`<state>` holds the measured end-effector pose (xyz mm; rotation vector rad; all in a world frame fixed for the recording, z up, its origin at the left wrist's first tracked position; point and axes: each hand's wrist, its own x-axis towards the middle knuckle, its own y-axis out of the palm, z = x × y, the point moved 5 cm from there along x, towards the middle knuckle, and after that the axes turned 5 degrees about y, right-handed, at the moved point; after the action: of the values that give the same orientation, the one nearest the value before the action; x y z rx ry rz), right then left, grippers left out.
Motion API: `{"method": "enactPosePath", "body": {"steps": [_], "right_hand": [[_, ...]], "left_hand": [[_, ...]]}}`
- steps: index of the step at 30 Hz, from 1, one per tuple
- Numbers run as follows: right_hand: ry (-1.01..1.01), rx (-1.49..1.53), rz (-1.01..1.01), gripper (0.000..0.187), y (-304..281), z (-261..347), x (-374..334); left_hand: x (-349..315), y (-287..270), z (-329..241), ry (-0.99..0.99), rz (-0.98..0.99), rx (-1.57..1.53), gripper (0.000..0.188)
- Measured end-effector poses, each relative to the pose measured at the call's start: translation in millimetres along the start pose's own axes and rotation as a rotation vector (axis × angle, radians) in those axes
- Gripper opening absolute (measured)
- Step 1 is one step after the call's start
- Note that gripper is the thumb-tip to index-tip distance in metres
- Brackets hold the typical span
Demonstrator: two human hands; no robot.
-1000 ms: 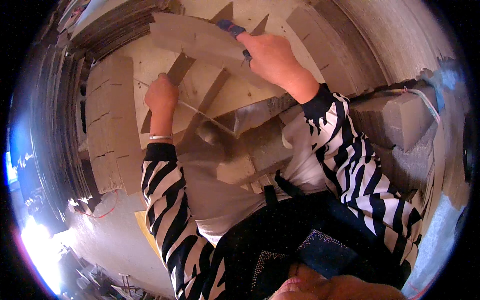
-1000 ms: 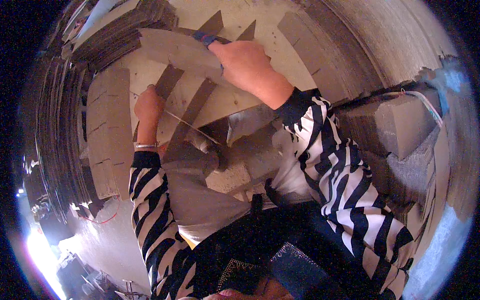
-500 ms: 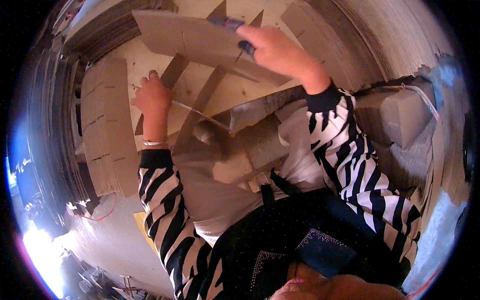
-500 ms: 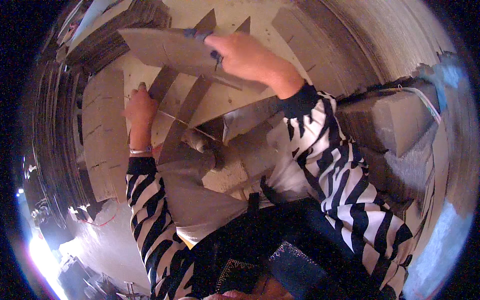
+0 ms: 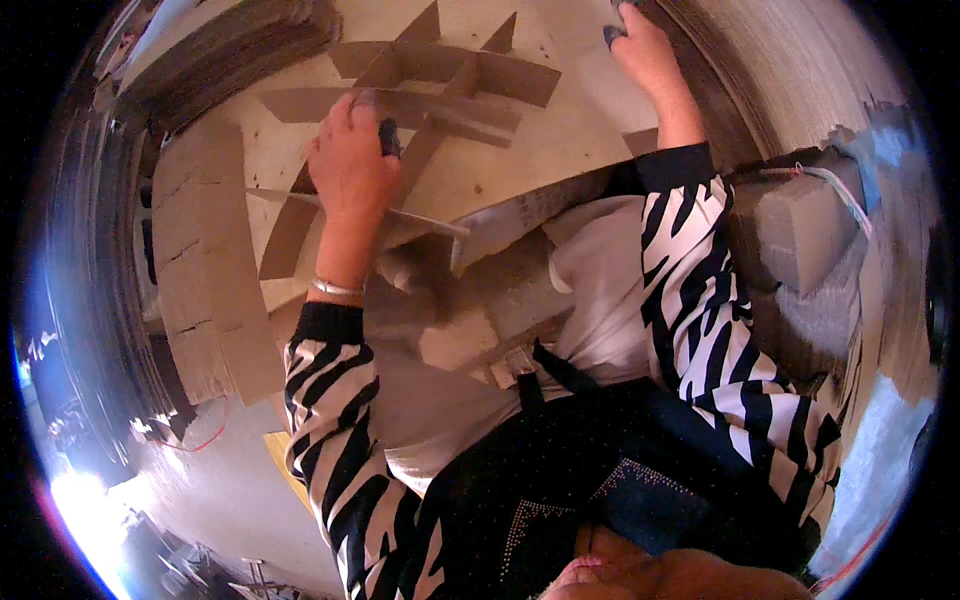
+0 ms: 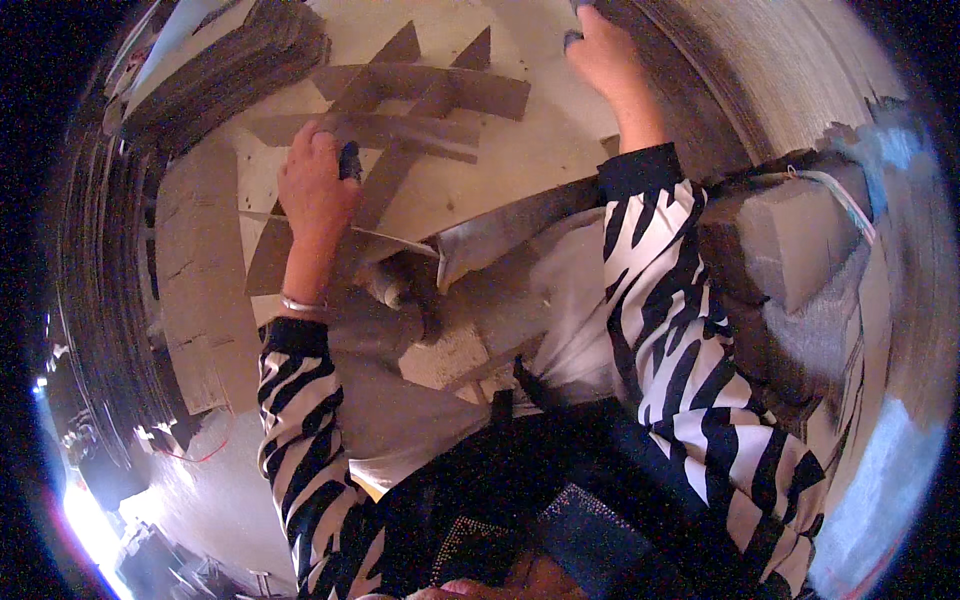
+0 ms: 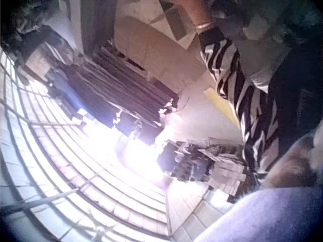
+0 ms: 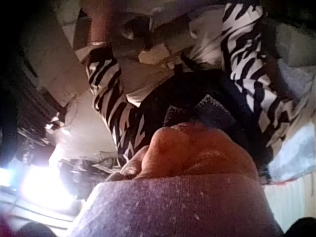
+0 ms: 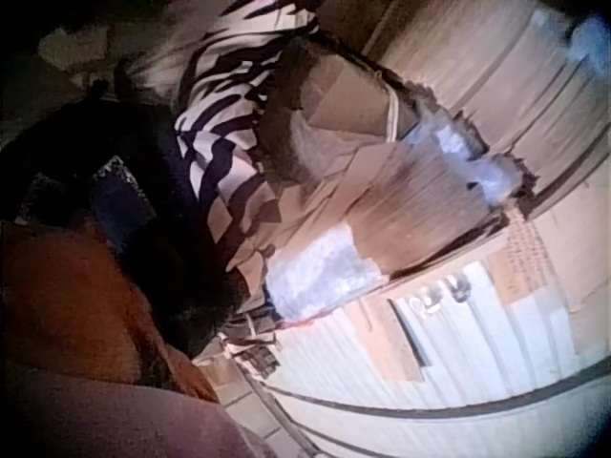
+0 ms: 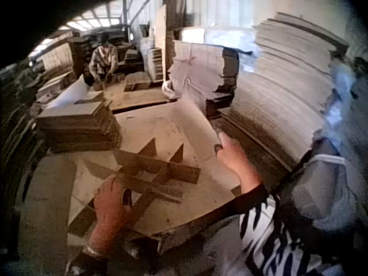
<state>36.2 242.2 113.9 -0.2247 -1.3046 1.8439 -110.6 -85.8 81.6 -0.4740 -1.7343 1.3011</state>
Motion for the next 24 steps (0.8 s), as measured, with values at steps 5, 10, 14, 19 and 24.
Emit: {"method": "enactPosePath", "body": {"steps": [5,10,14,19,24], "right_hand": [[0.006,-0.366,0.192,0.033,26,-18,-11],[-0.448,0.084,0.166,0.033,35,102,-74],[-0.639,0.0,0.334,0.029,76,128,-115],[-0.712,0.002,0.264,0.021,85,133,-127],[-0.721,0.101,0.235,0.021,100,113,-128]], "left_hand": [[-32,17,1,-0.023,0.29,0.059,0.02],[-34,34,-2,-0.074,0.37,-0.087,0.016],[-32,35,-6,-0.11,0.41,-0.079,0.016],[-40,36,-4,-0.035,0.476,-0.071,0.018],[-27,18,7,-0.107,0.293,-0.168,0.022]]}}
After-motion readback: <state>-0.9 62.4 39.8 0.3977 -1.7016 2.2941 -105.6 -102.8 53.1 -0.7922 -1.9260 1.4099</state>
